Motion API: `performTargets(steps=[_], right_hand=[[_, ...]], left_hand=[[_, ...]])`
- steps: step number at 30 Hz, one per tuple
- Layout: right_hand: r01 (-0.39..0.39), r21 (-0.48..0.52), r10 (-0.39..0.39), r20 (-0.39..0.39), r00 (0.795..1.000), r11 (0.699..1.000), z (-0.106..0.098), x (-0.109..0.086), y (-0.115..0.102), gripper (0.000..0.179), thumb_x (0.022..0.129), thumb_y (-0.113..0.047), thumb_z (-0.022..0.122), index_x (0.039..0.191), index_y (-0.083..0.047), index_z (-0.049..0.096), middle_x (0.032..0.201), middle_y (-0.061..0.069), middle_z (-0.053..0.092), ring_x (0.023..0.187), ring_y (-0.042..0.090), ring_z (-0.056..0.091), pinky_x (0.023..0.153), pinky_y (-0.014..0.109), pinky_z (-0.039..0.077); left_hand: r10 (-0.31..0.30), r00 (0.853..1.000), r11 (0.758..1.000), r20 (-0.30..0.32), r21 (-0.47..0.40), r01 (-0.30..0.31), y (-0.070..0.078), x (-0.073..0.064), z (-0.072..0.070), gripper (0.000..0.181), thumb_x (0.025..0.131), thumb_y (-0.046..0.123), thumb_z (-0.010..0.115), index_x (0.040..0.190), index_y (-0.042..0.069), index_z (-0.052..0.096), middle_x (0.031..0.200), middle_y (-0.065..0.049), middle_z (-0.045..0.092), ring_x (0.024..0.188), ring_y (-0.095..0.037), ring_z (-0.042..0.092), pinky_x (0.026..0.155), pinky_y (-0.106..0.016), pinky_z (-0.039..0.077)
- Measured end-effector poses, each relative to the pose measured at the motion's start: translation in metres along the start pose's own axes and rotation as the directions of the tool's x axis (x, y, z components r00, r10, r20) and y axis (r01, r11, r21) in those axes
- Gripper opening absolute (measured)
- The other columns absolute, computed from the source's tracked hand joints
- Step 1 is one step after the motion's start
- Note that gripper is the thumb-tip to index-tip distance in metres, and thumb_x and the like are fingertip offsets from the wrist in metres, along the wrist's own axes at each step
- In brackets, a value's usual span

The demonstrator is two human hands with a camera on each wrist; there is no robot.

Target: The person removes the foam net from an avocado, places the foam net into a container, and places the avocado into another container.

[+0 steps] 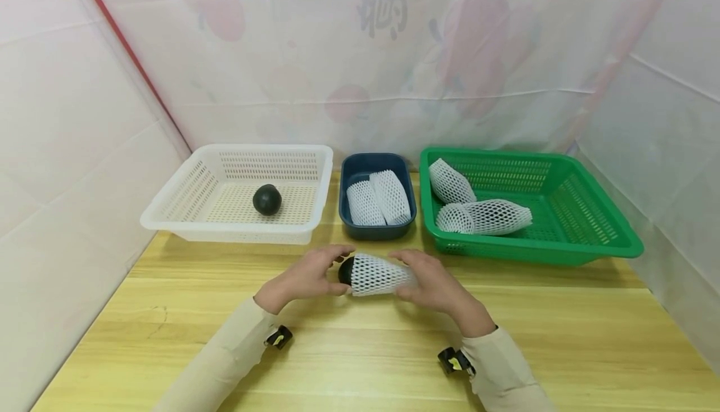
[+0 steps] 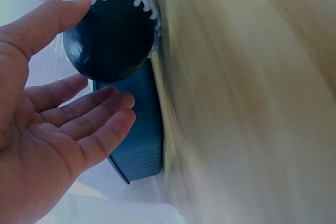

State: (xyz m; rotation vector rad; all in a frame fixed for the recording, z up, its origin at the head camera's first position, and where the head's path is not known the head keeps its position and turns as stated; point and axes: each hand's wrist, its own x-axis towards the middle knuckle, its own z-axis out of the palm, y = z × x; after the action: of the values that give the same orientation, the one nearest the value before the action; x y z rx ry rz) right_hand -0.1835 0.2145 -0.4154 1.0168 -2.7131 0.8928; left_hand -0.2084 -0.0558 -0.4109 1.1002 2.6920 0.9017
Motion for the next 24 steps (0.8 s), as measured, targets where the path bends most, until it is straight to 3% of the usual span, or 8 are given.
performTargets(steps=[7, 15, 24], right_hand=[[0.066, -0.034, -0.066, 0.0, 0.998, 0.997, 0.009, 0.013, -0.009, 0.041, 0.076, -0.003, 0.073, 0.114, 0.004, 0.058, 0.11, 0.014, 0.061, 0.102, 0.029, 0.056, 0.086, 0.046, 0.044], [0.017, -0.053, -0.016, 0.023, 1.0, 0.998, 0.01, 0.015, -0.015, 0.04, 0.077, -0.005, 0.073, 0.113, 0.004, 0.058, 0.111, 0.014, 0.061, 0.104, 0.029, 0.056, 0.088, 0.045, 0.043], [0.004, -0.092, -0.008, -0.037, 0.999, 0.996, 0.006, 0.014, -0.014, 0.033, 0.076, 0.001, 0.073, 0.107, 0.0, 0.064, 0.104, 0.011, 0.065, 0.096, 0.027, 0.06, 0.081, 0.043, 0.047]], left_hand=[[0.032, 0.999, 0.999, -0.006, 0.004, -0.032, 0.003, 0.007, 0.003, 0.068, 0.071, 0.018, 0.081, 0.128, 0.0, 0.05, 0.12, -0.009, 0.057, 0.106, -0.02, 0.053, 0.093, -0.031, 0.04], [0.034, 0.999, 0.999, -0.006, 0.006, -0.034, 0.002, 0.009, 0.006, 0.065, 0.071, 0.015, 0.082, 0.126, 0.001, 0.051, 0.119, -0.009, 0.057, 0.107, -0.02, 0.052, 0.093, -0.032, 0.04], [-0.017, 1.0, 1.0, -0.01, -0.01, 0.016, 0.001, 0.005, 0.002, 0.065, 0.071, 0.02, 0.082, 0.126, 0.001, 0.053, 0.121, -0.009, 0.057, 0.108, -0.02, 0.052, 0.093, -0.031, 0.041]])
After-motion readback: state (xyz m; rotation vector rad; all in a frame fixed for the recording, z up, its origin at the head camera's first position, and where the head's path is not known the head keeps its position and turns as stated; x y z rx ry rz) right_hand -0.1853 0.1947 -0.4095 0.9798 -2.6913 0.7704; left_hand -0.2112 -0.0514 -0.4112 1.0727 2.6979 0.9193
